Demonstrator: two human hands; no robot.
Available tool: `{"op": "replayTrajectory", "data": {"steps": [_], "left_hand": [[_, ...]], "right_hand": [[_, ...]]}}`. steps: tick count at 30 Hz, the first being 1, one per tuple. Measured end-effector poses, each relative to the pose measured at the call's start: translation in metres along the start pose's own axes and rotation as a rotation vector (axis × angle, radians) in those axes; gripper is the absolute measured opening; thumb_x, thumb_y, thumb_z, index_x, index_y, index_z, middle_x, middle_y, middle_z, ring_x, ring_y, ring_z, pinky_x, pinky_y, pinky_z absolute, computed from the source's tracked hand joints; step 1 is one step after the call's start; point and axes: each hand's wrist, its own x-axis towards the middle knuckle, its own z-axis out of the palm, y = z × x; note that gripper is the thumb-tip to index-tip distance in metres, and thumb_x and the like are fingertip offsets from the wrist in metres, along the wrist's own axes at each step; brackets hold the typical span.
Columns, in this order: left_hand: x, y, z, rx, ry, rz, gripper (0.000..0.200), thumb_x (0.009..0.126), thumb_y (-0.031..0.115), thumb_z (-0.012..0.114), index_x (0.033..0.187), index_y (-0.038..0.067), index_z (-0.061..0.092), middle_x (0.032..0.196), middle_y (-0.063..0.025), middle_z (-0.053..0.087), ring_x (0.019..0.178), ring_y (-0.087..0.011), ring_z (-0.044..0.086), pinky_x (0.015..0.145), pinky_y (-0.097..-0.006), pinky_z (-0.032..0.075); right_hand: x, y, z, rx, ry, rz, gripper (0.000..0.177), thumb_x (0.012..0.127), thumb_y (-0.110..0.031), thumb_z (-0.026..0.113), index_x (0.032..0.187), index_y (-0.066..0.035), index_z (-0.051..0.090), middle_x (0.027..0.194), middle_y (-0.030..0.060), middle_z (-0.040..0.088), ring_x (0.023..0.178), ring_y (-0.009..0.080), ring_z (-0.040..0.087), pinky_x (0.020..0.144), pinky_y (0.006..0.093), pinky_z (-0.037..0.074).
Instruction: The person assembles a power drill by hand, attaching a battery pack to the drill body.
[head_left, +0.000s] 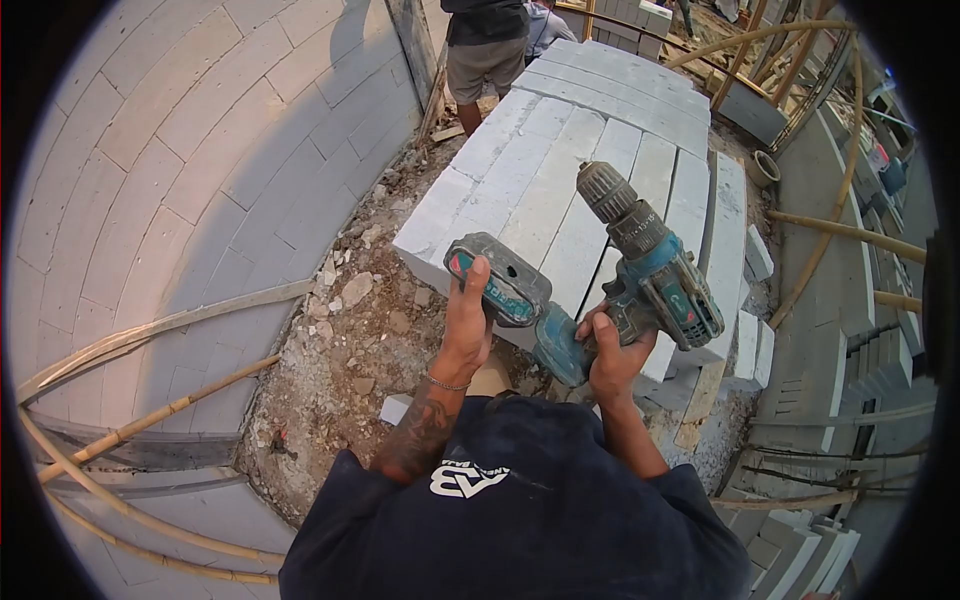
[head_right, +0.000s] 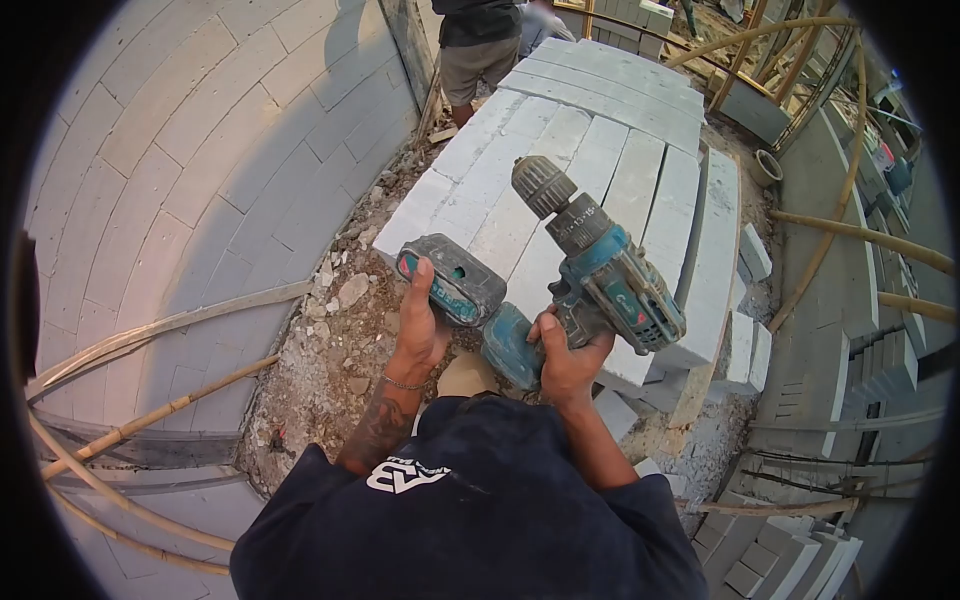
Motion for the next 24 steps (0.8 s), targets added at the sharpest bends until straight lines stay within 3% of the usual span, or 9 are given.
{"op": "replayTrajectory", "data": {"steps": [5,8,11,13,19,22,24], "left_hand": [[-0.003,0.001,0.006,0.004,-0.011,0.030,0.040,0.092,0.030,0.056,0.120,0.008,0.040,0.112,-0.0062,0.050,0.101,-0.0194,0.056,0.086,-0.0347,0.048],[-0.012,0.010,0.020,-0.039,-0.043,0.021,0.040,0.092,0.037,0.053,0.114,0.004,0.047,0.105,-0.0088,0.056,0.100,-0.0243,0.060,0.085,-0.0423,0.051],[-0.016,0.004,0.012,0.129,0.008,0.067,0.038,0.092,0.035,0.053,0.111,0.004,0.043,0.101,-0.0114,0.056,0.095,-0.0274,0.063,0.076,-0.0418,0.055],[-0.020,0.001,0.012,0.119,0.014,0.065,0.046,0.091,0.030,0.057,0.120,0.005,0.031,0.103,-0.0096,0.049,0.100,-0.0199,0.057,0.081,-0.0357,0.051],[-0.018,-0.006,0.011,0.377,0.086,0.188,0.063,0.089,0.038,0.059,0.125,-0.003,0.027,0.101,-0.0078,0.048,0.090,-0.0103,0.046,0.079,-0.0240,0.043],[-0.020,0.004,0.024,0.433,0.123,0.235,0.063,0.089,0.040,0.058,0.124,-0.003,0.028,0.102,-0.0091,0.048,0.091,-0.0116,0.048,0.079,-0.0247,0.044],[-0.017,0.005,0.025,0.379,0.143,0.178,0.062,0.089,0.039,0.058,0.123,-0.004,0.028,0.102,-0.0097,0.048,0.091,-0.0124,0.048,0.079,-0.0255,0.044]], "right_hand": [[0.004,-0.008,0.006,0.143,0.061,0.101,0.024,0.083,-0.015,0.057,0.098,-0.001,0.045,0.082,0.0061,0.050,0.062,0.0142,0.052,0.054,0.0298,0.046],[0.008,-0.001,-0.001,0.306,0.105,0.236,0.017,0.086,-0.012,0.054,0.095,-0.002,0.044,0.079,0.0053,0.049,0.063,0.0139,0.052,0.055,0.0287,0.046],[0.012,0.013,-0.009,0.429,0.163,0.306,0.014,0.088,-0.014,0.053,0.092,-0.002,0.048,0.083,0.0047,0.051,0.068,0.0114,0.051,0.057,0.0257,0.045],[0.012,0.017,-0.011,0.460,0.160,0.321,0.013,0.088,-0.014,0.052,0.091,-0.003,0.048,0.084,0.0051,0.052,0.070,0.0113,0.051,0.058,0.0250,0.045],[0.005,0.022,-0.010,0.461,0.131,0.356,0.011,0.089,-0.014,0.052,0.088,-0.003,0.049,0.084,0.0052,0.052,0.069,0.0115,0.051,0.058,0.0250,0.045],[0.006,0.023,-0.005,0.435,0.160,0.334,0.011,0.088,-0.014,0.052,0.088,-0.003,0.049,0.083,0.0050,0.052,0.069,0.0116,0.051,0.058,0.0249,0.045],[0.008,0.014,0.003,0.383,0.264,0.391,0.010,0.086,-0.013,0.053,0.085,-0.004,0.048,0.073,0.0037,0.049,0.064,0.0128,0.051,0.055,0.0269,0.045]]}}
